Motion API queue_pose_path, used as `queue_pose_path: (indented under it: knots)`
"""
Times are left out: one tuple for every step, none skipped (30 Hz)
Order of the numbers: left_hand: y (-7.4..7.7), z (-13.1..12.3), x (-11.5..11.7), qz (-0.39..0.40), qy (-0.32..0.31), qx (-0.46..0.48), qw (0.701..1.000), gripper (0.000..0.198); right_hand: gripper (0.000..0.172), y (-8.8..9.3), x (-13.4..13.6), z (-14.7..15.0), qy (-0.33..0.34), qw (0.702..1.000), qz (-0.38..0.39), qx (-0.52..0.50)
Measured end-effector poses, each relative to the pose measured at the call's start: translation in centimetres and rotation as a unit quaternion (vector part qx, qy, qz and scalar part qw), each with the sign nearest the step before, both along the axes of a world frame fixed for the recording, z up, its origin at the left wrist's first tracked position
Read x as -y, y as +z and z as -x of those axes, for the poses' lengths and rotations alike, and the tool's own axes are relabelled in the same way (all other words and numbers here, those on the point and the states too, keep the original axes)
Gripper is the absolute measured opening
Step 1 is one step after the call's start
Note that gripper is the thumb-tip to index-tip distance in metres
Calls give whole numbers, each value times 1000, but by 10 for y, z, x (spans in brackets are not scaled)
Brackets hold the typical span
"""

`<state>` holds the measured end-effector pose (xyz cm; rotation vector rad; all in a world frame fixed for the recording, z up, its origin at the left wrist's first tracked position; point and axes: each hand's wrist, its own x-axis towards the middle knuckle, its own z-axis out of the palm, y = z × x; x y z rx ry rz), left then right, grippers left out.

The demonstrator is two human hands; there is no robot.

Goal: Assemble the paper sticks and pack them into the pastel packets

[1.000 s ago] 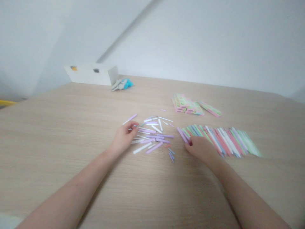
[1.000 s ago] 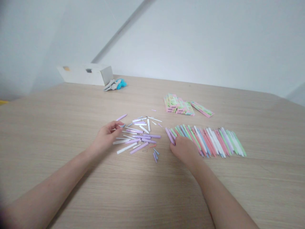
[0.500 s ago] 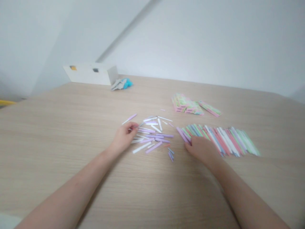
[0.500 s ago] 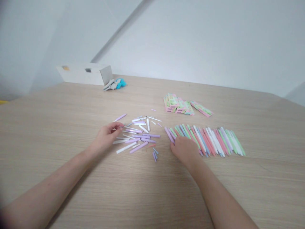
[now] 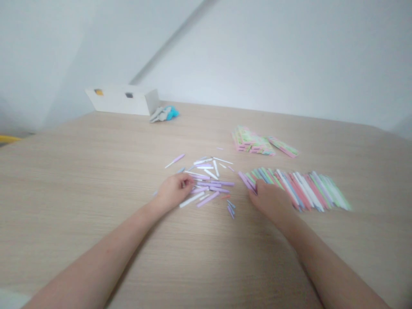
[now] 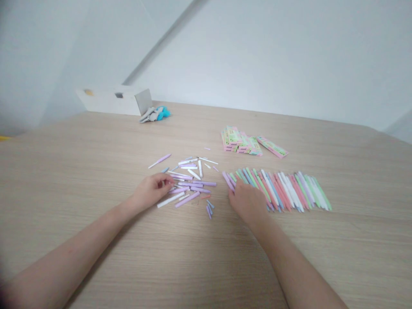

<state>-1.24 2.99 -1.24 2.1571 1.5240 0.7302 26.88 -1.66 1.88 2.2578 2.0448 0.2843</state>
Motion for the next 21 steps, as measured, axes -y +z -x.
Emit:
queue_pose_path:
  knots:
    - [1, 0, 1, 0, -6, -9, 1000, 18, 33, 0, 0, 1, 1, 1000, -6, -3]
    - [1, -1, 2, 2, -11, -17, 1000, 18, 33, -1, 0, 3, 2, 1000, -11, -6]
    - [2, -1, 3, 6, -15, -26, 1000, 18, 32, -2, 0, 4, 4, 1000, -18, -11]
    - [2, -1, 4, 10, -19, -36, 999, 18, 30, -3, 0, 6, 9, 1000, -25, -17]
    - [2, -2, 4, 14, -22, -46, 999, 18, 27, -4, 1, 8, 16, 999, -33, -24]
    - [2, -2, 5, 16, -24, -55, 998, 18, 24, -5, 1, 10, 27, 998, -39, -32]
    - [2, -3, 6, 15, -27, -62, 998, 18, 22, -6, 1, 13, 41, 997, -43, -41]
    - [1, -3, 6, 13, -32, -67, 997, 18, 20, -7, 2, 14, 57, 996, -47, -49]
    - [1, -3, 6, 10, -37, -70, 997, 17, 19, -8, 2, 16, 72, 995, -49, -58]
    - [0, -4, 7, 7, -41, -70, 997, 16, 18, -9, 3, 17, 83, 993, -50, -66]
    - [0, -4, 7, 5, -43, -71, 997, 16, 18, -9, 3, 18, 92, 992, -50, -73]
    - [0, -4, 7, 3, -44, -72, 996, 16, 17, -10, 3, 19, 99, 991, -49, -80]
    - [0, -4, 7, 1, -45, -73, 996, 16, 17, -11, 4, 20, 104, 990, -47, -86]
    - [0, -4, 7, 0, -45, -74, 996, 16, 17, -12, 4, 20, 108, 989, -45, -92]
    - [0, -4, 7, -1, -47, -74, 996, 16, 17, -13, 4, 20, 112, 988, -42, -96]
    - [1, -4, 7, -1, -49, -75, 996, 16, 18, -13, 4, 20, 115, 987, -40, -101]
    - [1, -4, 8, -1, -51, -76, 996, 16, 18, -14, 4, 20, 118, 987, -39, -106]
    - [2, -4, 8, -1, -53, -77, 996, 16, 19, -14, 4, 20, 121, 986, -37, -109]
    - [3, -4, 8, -1, -53, -78, 996, 16, 19, -14, 4, 20, 123, 985, -35, -112]
    - [4, -5, 9, -3, -52, -80, 995, 17, 20, -15, 4, 21, 124, 985, -32, -114]
    - [5, -6, 11, -6, -48, -82, 995, 17, 20, -15, 4, 21, 123, 985, -28, -116]
